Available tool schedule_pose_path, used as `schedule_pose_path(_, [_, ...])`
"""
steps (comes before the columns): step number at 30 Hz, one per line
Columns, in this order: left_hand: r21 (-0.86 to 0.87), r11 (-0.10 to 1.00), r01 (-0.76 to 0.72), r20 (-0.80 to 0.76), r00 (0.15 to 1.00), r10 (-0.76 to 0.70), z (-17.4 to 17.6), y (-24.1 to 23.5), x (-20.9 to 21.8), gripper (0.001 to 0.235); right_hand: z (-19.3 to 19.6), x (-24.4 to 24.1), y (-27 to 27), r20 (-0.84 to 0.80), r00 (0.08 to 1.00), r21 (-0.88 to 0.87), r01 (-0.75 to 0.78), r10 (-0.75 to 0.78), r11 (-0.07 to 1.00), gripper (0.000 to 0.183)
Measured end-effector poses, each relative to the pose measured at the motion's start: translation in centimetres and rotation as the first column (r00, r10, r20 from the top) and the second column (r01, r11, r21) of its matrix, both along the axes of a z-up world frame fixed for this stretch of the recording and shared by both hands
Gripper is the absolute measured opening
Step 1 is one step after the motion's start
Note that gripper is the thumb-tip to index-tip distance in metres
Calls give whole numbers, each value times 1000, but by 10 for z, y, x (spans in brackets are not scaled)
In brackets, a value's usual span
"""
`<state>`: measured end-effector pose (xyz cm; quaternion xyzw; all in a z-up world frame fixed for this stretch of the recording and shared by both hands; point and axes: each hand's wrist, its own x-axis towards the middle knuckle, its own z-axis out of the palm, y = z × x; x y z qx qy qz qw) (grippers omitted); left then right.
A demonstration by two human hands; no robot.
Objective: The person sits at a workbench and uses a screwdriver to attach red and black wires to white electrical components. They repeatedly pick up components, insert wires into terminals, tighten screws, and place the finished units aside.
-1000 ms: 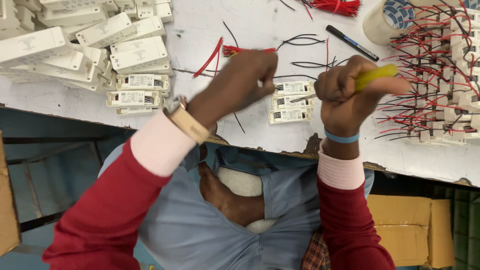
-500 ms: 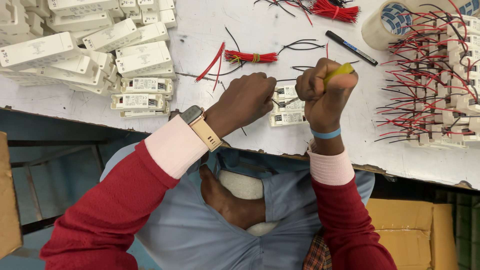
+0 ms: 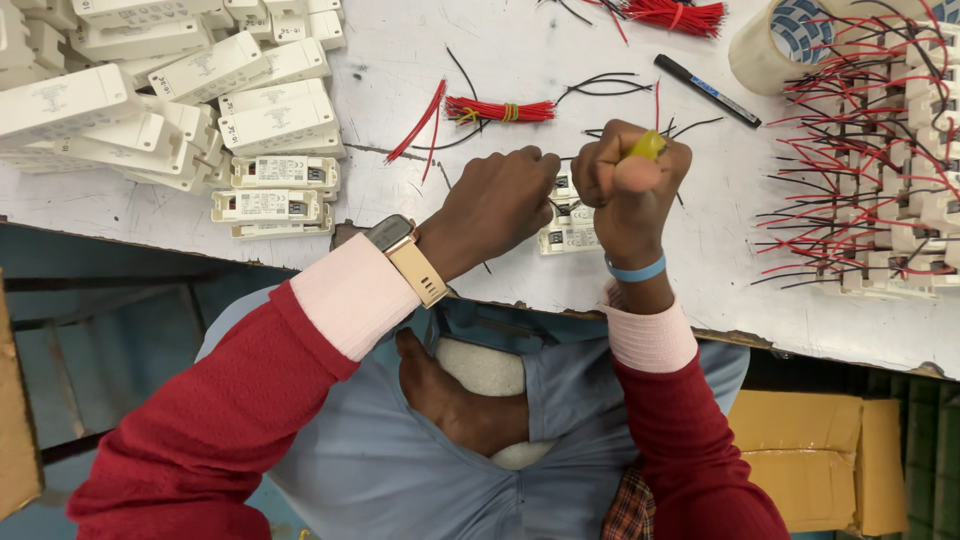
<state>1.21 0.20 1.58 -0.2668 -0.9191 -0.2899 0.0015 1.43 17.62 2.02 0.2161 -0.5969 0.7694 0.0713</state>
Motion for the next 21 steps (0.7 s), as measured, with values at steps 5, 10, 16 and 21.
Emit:
schedule_pose_path(5, [-7, 1000, 26, 74, 997, -25, 1, 0, 2, 14, 0, -7, 5, 48, 995, -47, -88, 90, 995, 78])
schedule_pose_path(10, [-37, 999, 33, -112, 993, -37, -1, -1, 2, 20, 3, -7, 10, 9, 996, -70, -86, 87, 994, 75])
schedule_pose_path(16, [-63, 998, 28, -183, 982, -39, -4, 3, 2, 24, 0, -9, 10, 3, 993, -72, -118, 119, 990, 75])
schedule_pose_path(21, [37, 999, 34, -39, 999, -33, 1, 3, 1, 17, -2, -10, 16, 15, 996, -104, -81, 83, 991, 74])
